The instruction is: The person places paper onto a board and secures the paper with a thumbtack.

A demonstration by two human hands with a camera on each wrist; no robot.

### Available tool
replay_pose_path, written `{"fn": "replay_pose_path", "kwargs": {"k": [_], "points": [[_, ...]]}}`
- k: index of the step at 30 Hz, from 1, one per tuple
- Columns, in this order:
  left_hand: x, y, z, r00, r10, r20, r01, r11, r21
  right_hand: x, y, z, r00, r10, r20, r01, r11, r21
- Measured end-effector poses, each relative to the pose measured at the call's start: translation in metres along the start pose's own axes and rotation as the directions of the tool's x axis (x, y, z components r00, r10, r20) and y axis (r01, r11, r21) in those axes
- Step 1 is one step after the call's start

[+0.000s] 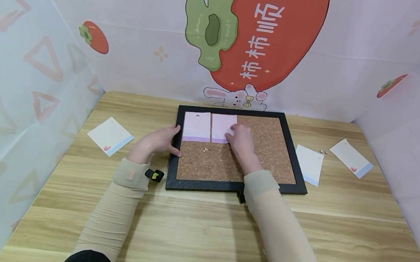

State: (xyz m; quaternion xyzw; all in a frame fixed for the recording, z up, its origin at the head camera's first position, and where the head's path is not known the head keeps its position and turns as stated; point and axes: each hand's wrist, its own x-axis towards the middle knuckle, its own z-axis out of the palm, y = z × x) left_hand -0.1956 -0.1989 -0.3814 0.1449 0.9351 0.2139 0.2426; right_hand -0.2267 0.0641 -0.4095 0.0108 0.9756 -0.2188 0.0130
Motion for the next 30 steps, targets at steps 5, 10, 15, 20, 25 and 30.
{"fn": "replay_pose_path", "kwargs": {"k": [5, 10, 15, 20, 25, 30], "points": [[-0.001, 0.001, 0.0, 1.0, 0.007, -0.001, -0.007, 1.0, -0.008, -0.001, -0.001, 0.0, 1.0, 0.017, 0.022, -0.015, 0.998, -0.062], [-0.004, 0.002, -0.001, 1.0, 0.011, -0.002, -0.011, 1.0, -0.018, -0.003, -0.002, 0.0, 0.999, 0.017, 0.051, -0.011, 0.993, -0.116], [-0.002, 0.001, -0.001, 1.0, -0.003, 0.001, 0.003, 1.0, -0.017, -0.004, -0.002, -0.003, 0.997, -0.029, 0.066, 0.037, 0.991, -0.129], [-0.003, 0.002, -0.001, 1.0, -0.006, 0.0, 0.006, 1.0, -0.011, -0.005, -0.004, -0.007, 0.991, -0.081, 0.111, 0.103, 0.971, -0.214], [-0.004, 0.001, -0.001, 1.0, -0.003, 0.0, 0.003, 1.0, -0.001, -0.002, -0.004, -0.012, 0.974, -0.128, 0.188, 0.182, 0.935, -0.305], [-0.003, 0.002, -0.001, 1.0, 0.002, -0.006, -0.002, 1.0, 0.002, 0.001, 0.0, -0.02, 0.948, -0.187, 0.257, 0.271, 0.897, -0.349]]}}
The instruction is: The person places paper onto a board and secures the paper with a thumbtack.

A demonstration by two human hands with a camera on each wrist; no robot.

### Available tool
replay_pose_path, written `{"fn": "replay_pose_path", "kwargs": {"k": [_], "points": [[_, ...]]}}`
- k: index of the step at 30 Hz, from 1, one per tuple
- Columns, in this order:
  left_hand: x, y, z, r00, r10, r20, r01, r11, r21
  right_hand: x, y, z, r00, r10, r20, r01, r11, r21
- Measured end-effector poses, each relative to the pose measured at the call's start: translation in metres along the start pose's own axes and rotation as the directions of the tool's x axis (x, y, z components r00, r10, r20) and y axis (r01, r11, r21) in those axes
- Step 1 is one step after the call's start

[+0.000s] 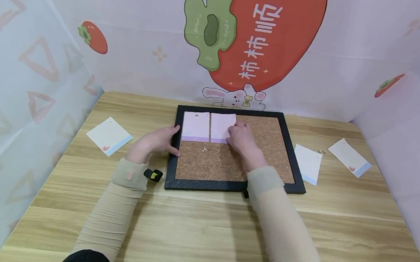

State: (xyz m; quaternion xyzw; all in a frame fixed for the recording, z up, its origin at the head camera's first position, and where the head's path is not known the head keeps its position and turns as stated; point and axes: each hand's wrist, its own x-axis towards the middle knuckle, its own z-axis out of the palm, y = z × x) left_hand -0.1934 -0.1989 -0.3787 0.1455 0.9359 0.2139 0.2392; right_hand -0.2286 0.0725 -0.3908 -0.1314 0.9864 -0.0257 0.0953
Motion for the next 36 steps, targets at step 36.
{"fn": "replay_pose_path", "kwargs": {"k": [36], "points": [[-0.004, -0.033, -0.019, 0.89, 0.024, -0.454, -0.113, 0.979, -0.169, 0.004, 0.024, -0.006, 0.968, -0.061, 0.242, 0.036, 0.994, 0.106]]}}
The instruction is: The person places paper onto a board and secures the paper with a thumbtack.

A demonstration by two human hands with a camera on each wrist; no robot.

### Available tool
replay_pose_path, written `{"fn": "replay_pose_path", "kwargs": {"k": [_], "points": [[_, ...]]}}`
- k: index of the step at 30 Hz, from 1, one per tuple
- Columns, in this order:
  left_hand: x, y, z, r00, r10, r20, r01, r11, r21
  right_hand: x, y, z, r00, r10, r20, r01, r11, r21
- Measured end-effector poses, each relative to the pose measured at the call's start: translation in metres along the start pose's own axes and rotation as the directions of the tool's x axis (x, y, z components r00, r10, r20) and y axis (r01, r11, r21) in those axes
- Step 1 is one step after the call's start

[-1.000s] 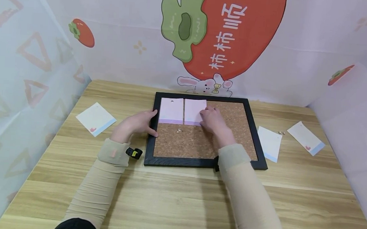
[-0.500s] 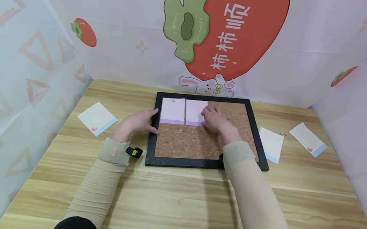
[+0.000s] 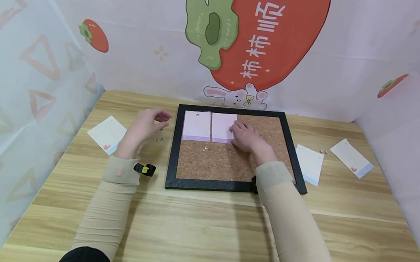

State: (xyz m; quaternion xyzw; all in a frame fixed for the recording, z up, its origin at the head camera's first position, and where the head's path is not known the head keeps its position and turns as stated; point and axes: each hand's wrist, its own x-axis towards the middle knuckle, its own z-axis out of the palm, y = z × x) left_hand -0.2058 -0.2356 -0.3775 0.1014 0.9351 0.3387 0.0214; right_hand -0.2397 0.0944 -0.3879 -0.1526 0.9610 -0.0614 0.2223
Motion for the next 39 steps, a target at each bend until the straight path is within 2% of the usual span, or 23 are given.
{"fn": "replay_pose_path", "kwargs": {"k": [2, 4, 8, 12, 16, 28, 39], "points": [[-0.001, -0.003, -0.003, 1.0, -0.006, -0.02, 0.006, 1.0, 0.002, -0.001, 0.0, 0.0, 1.0, -0.001, -0.003, 0.001, 1.0, 0.002], [-0.002, -0.006, -0.007, 1.0, -0.017, -0.001, 0.017, 1.0, -0.002, -0.002, 0.0, 0.0, 1.0, -0.004, -0.004, 0.005, 1.0, 0.005], [-0.006, -0.012, -0.014, 0.994, -0.052, 0.094, 0.053, 0.999, -0.008, -0.003, 0.0, 0.001, 1.0, -0.007, -0.004, 0.007, 1.0, 0.012], [-0.01, -0.017, -0.019, 0.976, -0.082, 0.203, 0.08, 0.997, 0.018, -0.003, 0.001, 0.001, 1.0, -0.008, -0.007, 0.008, 1.0, 0.015], [-0.013, -0.019, -0.02, 0.961, -0.099, 0.259, 0.089, 0.995, 0.048, -0.002, 0.002, 0.002, 1.0, -0.013, -0.009, 0.013, 1.0, 0.018], [-0.017, -0.018, -0.014, 0.959, -0.127, 0.254, 0.099, 0.987, 0.123, -0.002, 0.004, 0.003, 1.0, -0.01, -0.011, 0.011, 0.999, 0.036], [-0.012, -0.023, -0.008, 0.961, -0.124, 0.247, 0.084, 0.983, 0.165, -0.002, 0.004, 0.002, 1.0, -0.008, -0.003, 0.008, 0.999, 0.041]]}}
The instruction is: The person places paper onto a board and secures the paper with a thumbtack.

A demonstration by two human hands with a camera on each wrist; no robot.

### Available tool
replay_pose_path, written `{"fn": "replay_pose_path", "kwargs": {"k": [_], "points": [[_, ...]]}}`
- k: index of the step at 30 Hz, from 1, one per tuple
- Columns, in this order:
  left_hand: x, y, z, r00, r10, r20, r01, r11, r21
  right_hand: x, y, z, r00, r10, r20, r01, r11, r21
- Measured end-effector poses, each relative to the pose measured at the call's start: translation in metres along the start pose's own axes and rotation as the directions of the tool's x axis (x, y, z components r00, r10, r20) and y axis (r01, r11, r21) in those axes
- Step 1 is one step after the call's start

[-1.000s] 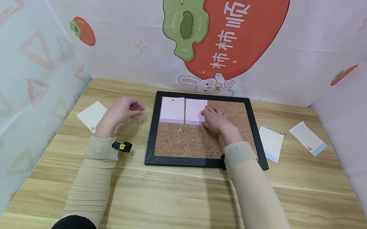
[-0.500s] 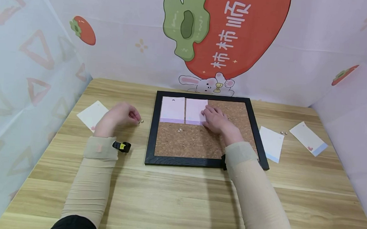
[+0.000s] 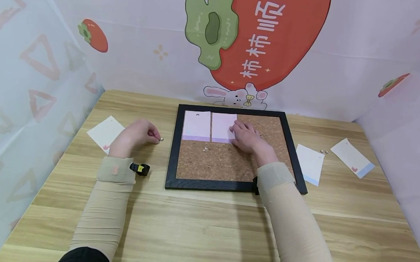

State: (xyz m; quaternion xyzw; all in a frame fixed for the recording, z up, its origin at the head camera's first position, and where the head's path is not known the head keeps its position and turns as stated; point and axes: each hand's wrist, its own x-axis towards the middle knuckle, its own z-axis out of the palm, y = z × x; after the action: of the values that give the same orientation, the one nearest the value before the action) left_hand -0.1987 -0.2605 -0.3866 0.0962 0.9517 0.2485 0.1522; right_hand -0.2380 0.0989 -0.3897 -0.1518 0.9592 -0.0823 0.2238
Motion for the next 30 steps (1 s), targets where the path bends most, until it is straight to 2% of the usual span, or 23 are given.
{"fn": "replay_pose_path", "kwargs": {"k": [13, 21, 30], "points": [[0.002, 0.0005, -0.0013, 1.0, -0.012, -0.005, 0.012, 1.0, 0.009, -0.0015, 0.0038, 0.0003, 1.0, 0.001, 0.006, -0.002, 1.0, 0.018], [-0.0029, 0.001, -0.004, 0.997, -0.006, -0.073, 0.005, 1.0, -0.017, -0.0015, 0.0035, 0.0016, 1.0, 0.0, 0.0, 0.0, 1.0, 0.005], [0.0042, 0.0044, -0.001, 0.987, 0.041, -0.156, -0.047, 0.998, -0.039, -0.0015, 0.0019, 0.0033, 1.0, -0.006, -0.006, 0.006, 1.0, 0.028]]}}
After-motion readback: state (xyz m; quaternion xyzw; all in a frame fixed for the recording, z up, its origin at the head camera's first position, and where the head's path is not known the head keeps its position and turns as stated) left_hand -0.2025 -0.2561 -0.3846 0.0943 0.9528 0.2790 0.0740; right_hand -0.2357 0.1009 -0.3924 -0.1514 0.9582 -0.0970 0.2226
